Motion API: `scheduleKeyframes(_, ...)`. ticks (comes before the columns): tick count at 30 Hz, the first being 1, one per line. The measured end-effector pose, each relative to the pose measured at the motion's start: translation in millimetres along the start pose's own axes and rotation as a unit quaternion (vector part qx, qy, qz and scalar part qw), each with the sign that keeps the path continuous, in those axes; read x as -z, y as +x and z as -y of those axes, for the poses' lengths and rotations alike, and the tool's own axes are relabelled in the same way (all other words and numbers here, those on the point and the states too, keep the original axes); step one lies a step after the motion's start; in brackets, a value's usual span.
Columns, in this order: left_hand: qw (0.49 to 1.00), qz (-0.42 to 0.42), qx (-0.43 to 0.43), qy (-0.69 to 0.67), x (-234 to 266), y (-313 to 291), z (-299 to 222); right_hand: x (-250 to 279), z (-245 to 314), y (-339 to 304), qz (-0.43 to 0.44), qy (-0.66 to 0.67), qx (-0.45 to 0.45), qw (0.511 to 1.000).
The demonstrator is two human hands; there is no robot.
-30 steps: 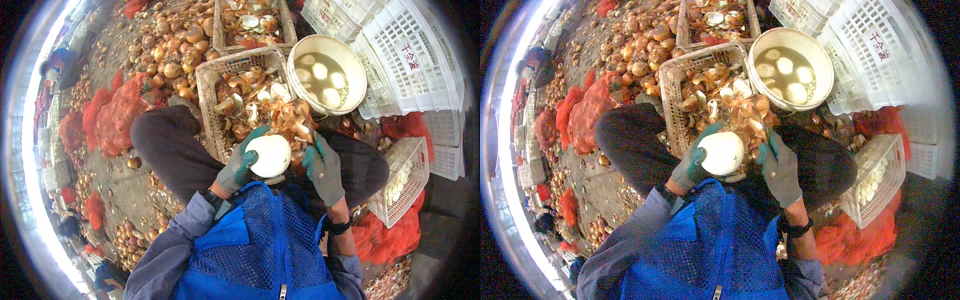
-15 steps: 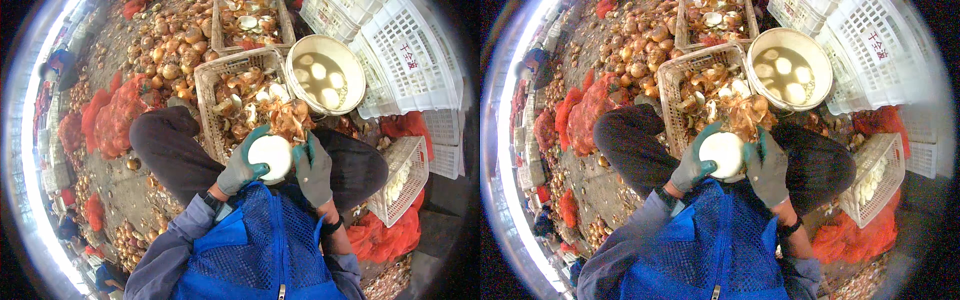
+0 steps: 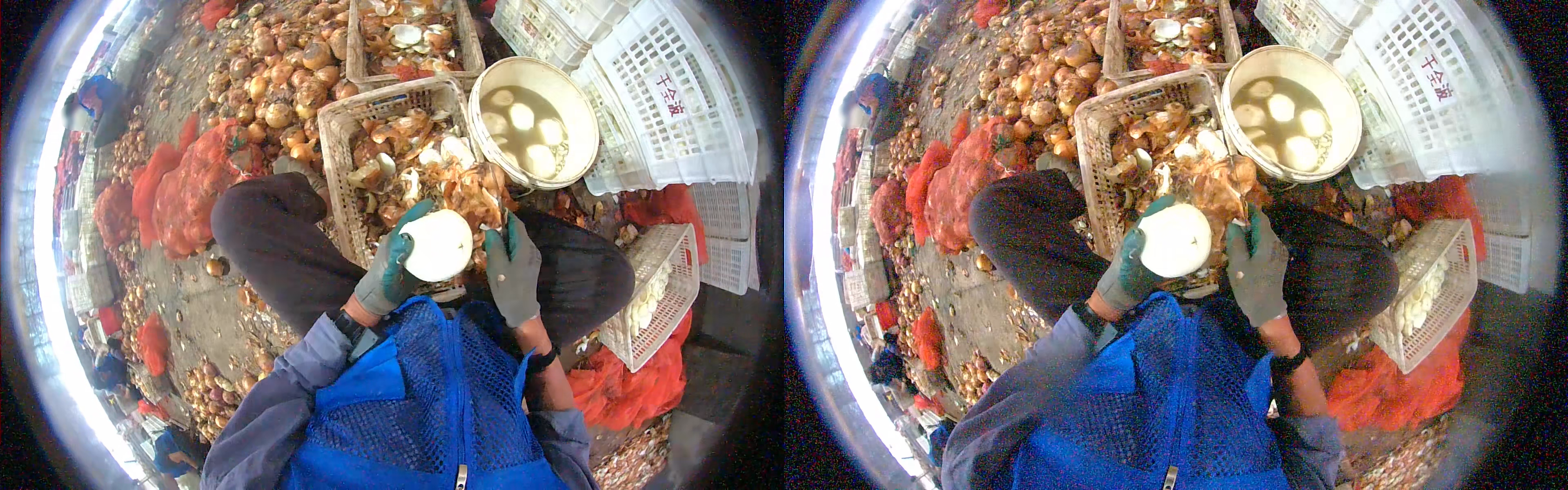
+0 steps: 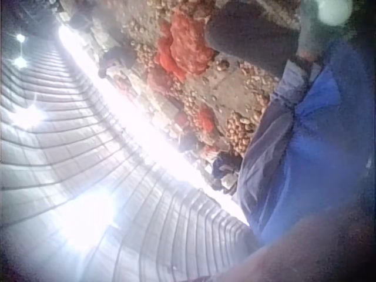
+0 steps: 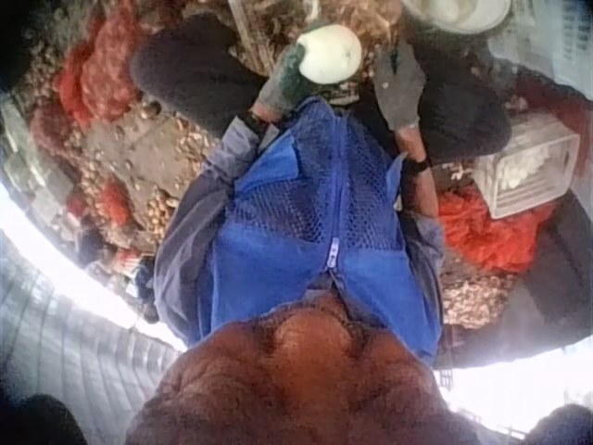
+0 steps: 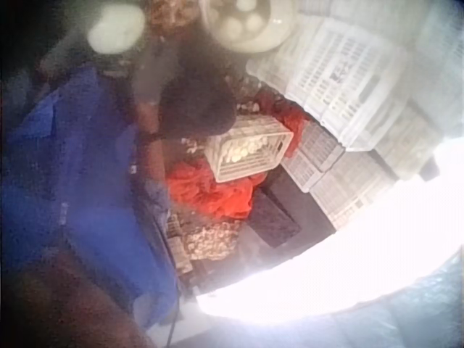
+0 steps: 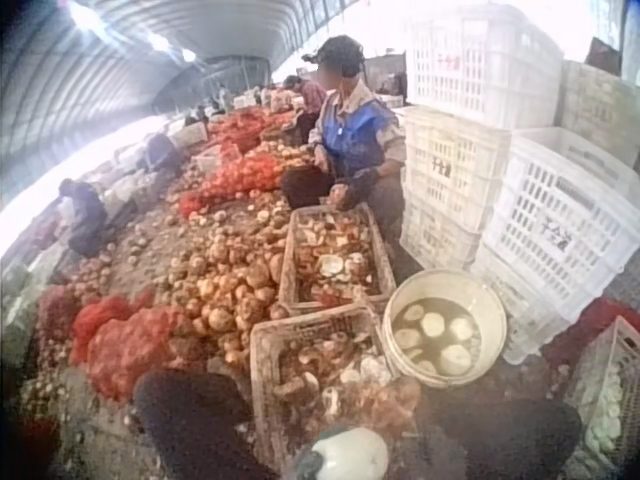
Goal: Peeling onions using a small knife in an agricultural processing facility.
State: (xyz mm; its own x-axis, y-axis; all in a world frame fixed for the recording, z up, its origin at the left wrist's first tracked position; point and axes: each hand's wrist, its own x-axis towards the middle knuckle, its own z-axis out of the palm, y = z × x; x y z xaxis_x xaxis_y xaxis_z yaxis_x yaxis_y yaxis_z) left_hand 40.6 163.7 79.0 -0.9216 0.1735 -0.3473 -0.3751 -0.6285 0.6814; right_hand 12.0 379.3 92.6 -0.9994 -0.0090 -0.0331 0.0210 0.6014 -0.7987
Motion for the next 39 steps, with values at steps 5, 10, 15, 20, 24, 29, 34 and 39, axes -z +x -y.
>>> scheduleKeyframes(5,0.976,0.000,-0.036,0.217,9,-1,-13,17,17,-1,0.017,-0.059,0.075,0.995)
scheduleKeyframes(10,0.948,0.001,-0.080,0.307,5,-1,-21,31,7,-1,-0.004,-0.116,0.247,0.962)
scheduleKeyframes(15,0.920,0.010,-0.114,0.376,3,-1,-22,36,9,6,0.128,0.020,-0.053,0.990)
scheduleKeyframes(20,0.873,0.021,-0.146,0.464,-10,0,-21,23,13,4,0.134,0.184,-0.121,0.966)
scheduleKeyframes(24,0.874,0.017,-0.122,0.469,-3,7,-17,8,1,0,0.107,0.245,-0.137,0.954)
scheduleKeyframes(29,0.988,-0.056,-0.017,0.146,-2,24,-17,8,-2,-4,0.099,0.363,-0.274,0.885)
scheduleKeyframes(34,0.992,-0.058,-0.015,0.115,-36,96,-43,1,-13,-13,0.128,0.379,-0.293,0.868)
scheduleKeyframes(39,0.956,0.000,-0.161,0.243,-98,161,-43,4,-30,-17,0.106,0.219,-0.043,0.969)
